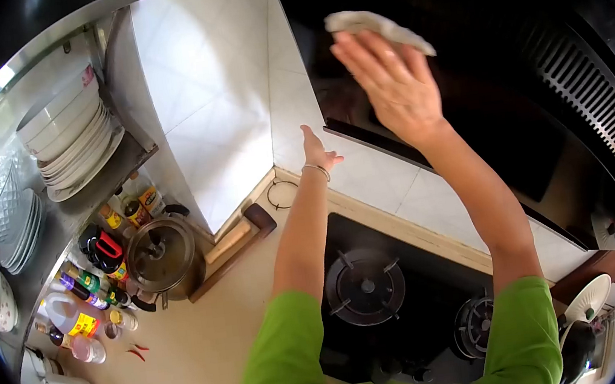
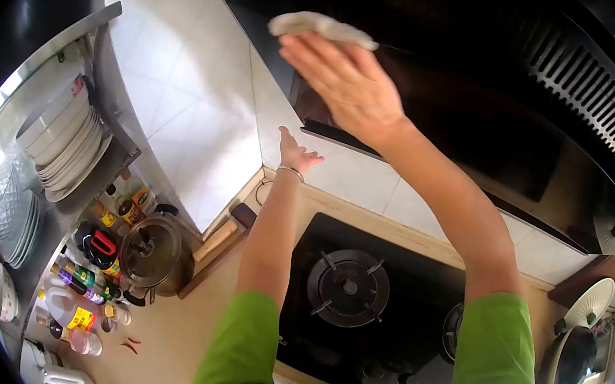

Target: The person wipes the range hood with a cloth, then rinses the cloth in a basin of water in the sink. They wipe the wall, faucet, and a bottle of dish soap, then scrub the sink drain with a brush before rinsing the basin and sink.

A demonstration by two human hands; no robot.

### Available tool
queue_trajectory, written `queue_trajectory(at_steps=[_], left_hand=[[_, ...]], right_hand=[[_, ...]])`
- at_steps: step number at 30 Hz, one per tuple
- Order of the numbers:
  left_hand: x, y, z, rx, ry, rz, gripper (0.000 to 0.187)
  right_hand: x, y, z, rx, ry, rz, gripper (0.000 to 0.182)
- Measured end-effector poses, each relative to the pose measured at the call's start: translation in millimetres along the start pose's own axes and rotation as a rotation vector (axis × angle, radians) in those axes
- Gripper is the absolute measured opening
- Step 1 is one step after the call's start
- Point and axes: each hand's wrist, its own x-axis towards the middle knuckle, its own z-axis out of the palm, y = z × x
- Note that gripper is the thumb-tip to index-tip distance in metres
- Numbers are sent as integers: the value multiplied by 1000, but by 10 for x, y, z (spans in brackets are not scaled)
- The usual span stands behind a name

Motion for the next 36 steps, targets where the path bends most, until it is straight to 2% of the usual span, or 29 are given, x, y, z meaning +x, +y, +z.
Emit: queue_trajectory(at_steps=[2,3,5,6,7,9,11,13,15,17,18,19,20,22,24,26,28,30,31,32,33,34,36], left_hand=[[-38,-171,99,-121,-110,-20,85],[88,168,-55,-45,-101,-1,85],[71,109,12,-181,-340,55,80],[63,76,46,-184,-383,96,74],[47,90,51,-173,-373,85,74],[-17,108,86,-107,-374,109,70],[-183,132,137,-7,-356,180,66],[-210,129,170,20,-253,252,66],[-261,139,140,163,-293,290,67],[-324,128,164,168,-261,299,67],[-338,144,193,164,-232,305,68],[-335,149,195,166,-241,315,68],[-318,144,187,159,-271,312,68],[-327,127,204,153,-308,307,67],[-276,130,188,140,-319,311,67],[-227,120,119,123,-320,307,67],[-239,181,120,154,-372,265,67],[-206,179,50,141,-402,241,65],[-184,193,51,131,-448,228,64],[-217,188,40,143,-498,226,63],[-212,176,0,135,-493,207,63],[-195,188,-18,105,-522,203,63],[-211,207,-31,66,-582,200,65]], right_hand=[[83,-42,35,-6,-29,-158,56],[252,-313,156,-20,-44,-127,55],[204,-362,252,32,-55,-190,54],[144,-365,280,-60,-78,-256,54],[53,-348,257,-50,-91,-247,54],[-153,-259,180,-112,-206,-405,55],[-525,-82,170,-124,-271,-437,56],[-984,197,122,36,-303,-452,56],[-1458,581,-132,69,-446,-418,58],[-2022,983,-394,32,-568,-334,61],[-2432,1205,-413,-69,-497,-307,65],[-2802,1453,-518,-5,-432,-205,66],[-2981,1676,-739,96,-478,-94,60],[-3368,1993,-901,0,-344,19,45],[-3523,2132,-946,-28,-319,71,44],[-3520,2077,-830,-33,-285,70,46],[-3231,1865,-674,-111,-61,132,52],[-2763,1562,-573,-66,-124,122,56],[-2395,1353,-601,-71,-320,142,50],[-2102,1167,-523,-104,-428,37,46],[-1833,967,-378,-59,-244,-78,48],[-1595,768,-210,-75,-155,-160,53],[-1182,323,57,-65,-217,-215,60]])
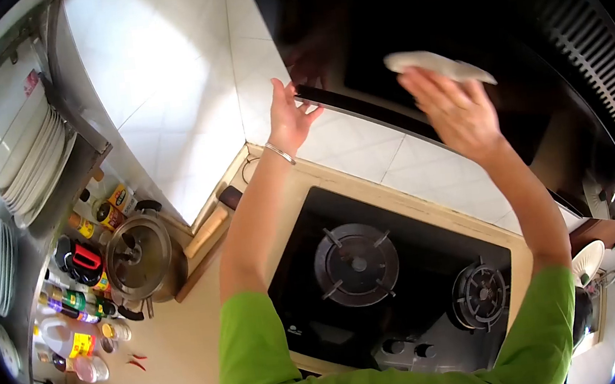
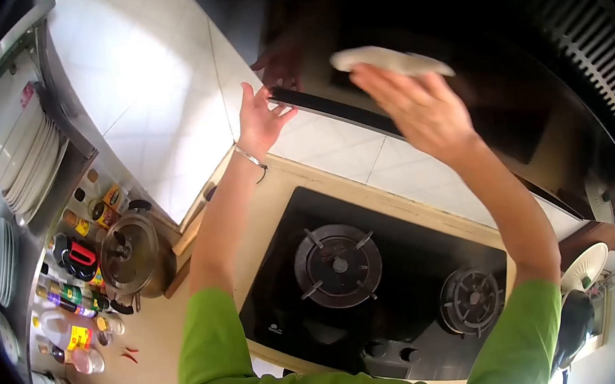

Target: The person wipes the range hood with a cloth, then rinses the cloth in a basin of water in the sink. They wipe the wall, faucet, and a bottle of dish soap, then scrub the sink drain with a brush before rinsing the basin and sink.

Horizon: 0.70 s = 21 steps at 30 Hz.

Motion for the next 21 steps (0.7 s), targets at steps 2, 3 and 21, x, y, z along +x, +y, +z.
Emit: queue_trajectory(at_steps=[2,3,21], left_hand=[[-12,29,14,-26,-1,-23,66],[-6,29,9,-52,-5,-28,67],[62,14,88,214,150,110,78]], right_hand=[[492,-300,76,-1,20,-67,55],[717,-446,103,6,-37,-117,58],[-481,-271,332,-34,-249,-377,54]])
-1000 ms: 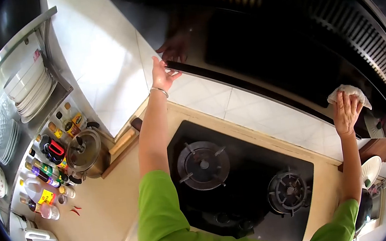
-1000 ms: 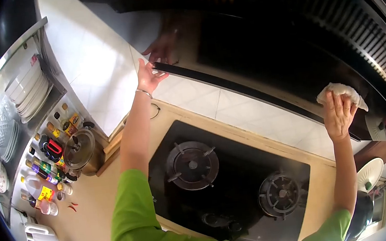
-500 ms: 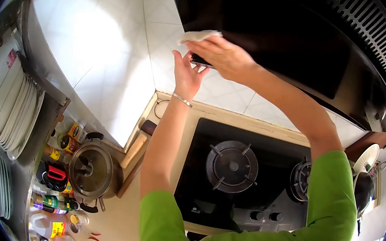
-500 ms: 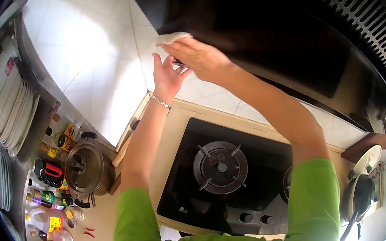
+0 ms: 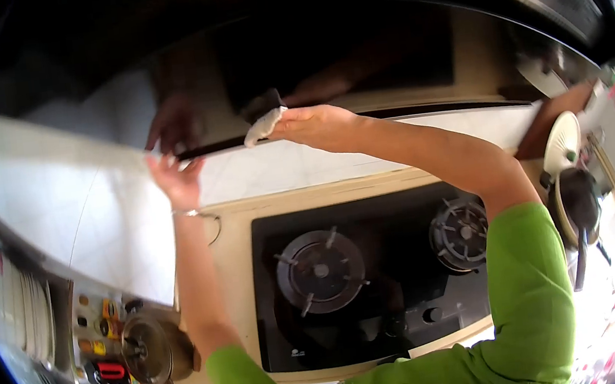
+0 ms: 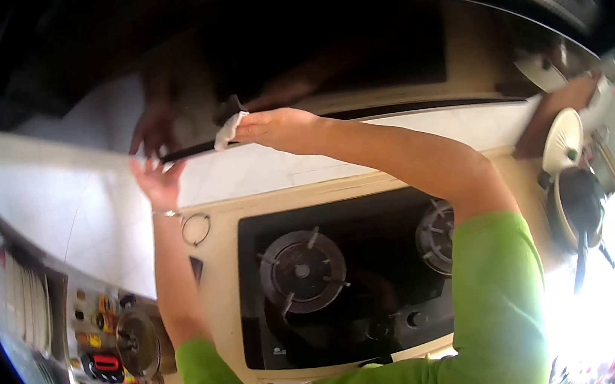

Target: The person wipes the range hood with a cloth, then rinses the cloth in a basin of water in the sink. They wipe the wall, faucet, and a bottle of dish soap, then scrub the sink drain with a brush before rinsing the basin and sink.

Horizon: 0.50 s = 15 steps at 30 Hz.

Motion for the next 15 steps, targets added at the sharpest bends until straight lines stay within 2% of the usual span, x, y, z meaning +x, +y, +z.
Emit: queue_trajectory(at_steps=[2,4,5,6,7,8,9,10,11,12,13,14,15], left_hand=[[37,70,68,55,43,-41,91],[59,75,95,55,78,-38,89],[66,76,98,34,93,-27,88],[63,70,110,21,110,-18,87],[24,85,184,-15,149,-45,87],[-23,111,265,-49,188,-69,86],[-42,117,266,-13,180,-55,87],[-51,118,292,15,169,-31,87],[-85,129,319,34,143,-33,87],[-111,135,337,38,191,-43,87],[-80,122,400,33,238,-49,88],[-25,116,443,15,394,-36,84],[-49,126,510,51,372,-36,84]], right_hand=[[-672,116,27,-89,-76,30,52],[-1388,177,131,70,-175,1,53],[-1767,237,149,82,-191,66,56],[-2157,281,169,-55,-181,132,59],[-2523,313,198,40,-192,224,63],[-2895,320,299,-23,-43,406,67],[-3235,387,222,28,-74,446,71],[-3582,377,334,163,-124,542,67],[-3820,497,199,-24,104,612,42],[-4097,393,278,46,105,802,40],[-4278,417,219,-19,-4,933,43],[-4430,399,260,-19,36,1154,39],[-4511,377,305,-69,110,1349,39]])
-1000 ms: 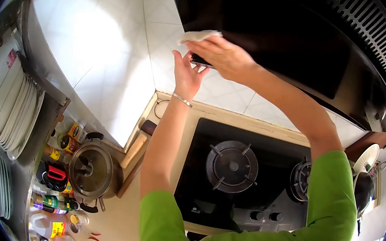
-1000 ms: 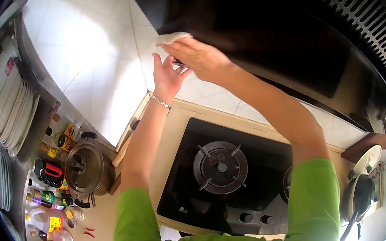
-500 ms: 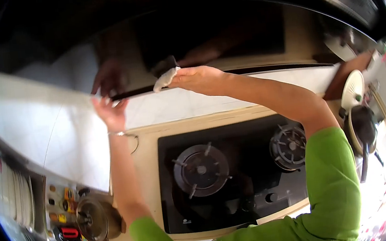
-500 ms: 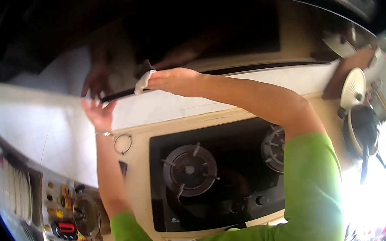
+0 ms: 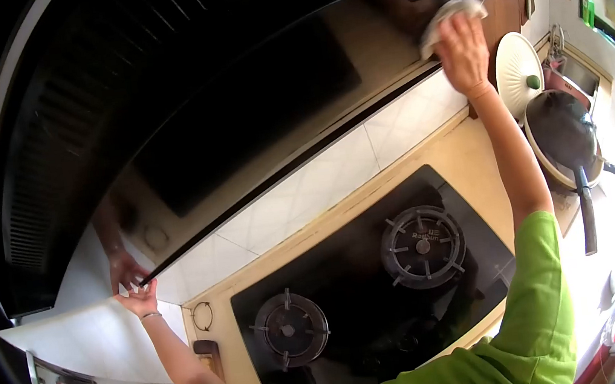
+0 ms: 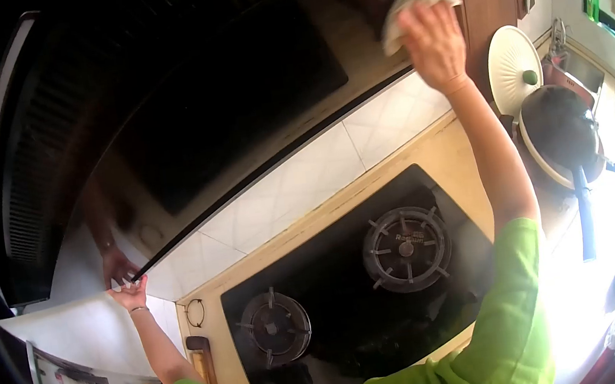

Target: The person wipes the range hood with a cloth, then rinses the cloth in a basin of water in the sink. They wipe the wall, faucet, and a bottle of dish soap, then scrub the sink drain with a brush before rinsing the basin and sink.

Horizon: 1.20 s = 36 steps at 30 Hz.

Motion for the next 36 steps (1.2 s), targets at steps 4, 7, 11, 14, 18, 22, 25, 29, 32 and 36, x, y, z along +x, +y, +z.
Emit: queue_trajectory(at_steps=[4,7,11,14,18,22,25,29,32,36], left_hand=[[-165,-34,-3,42,-90,21,87],[30,-7,-157,54,-184,-6,84],[21,-28,-149,57,-150,-31,83],[10,-42,-151,-2,-144,-17,76],[1,-39,-127,-5,-141,-29,74],[-43,-28,-110,17,-130,-6,70],[81,-24,-163,-5,-116,20,63],[-14,34,-52,-71,59,-45,49],[57,39,-87,-59,58,-39,56],[193,46,-141,-37,70,-46,60]], right_hand=[[52,-369,180,409,249,419,54],[302,-1121,110,671,374,738,55],[459,-2452,-15,742,412,618,57],[482,-3453,-82,679,409,455,58],[589,-4228,-366,800,231,166,34],[547,-4456,-329,885,259,-85,50],[571,-3927,-291,846,173,-273,58],[567,-2982,-184,588,223,-451,60],[423,-2132,-80,459,303,-205,48],[23,-1004,138,288,301,361,53]])
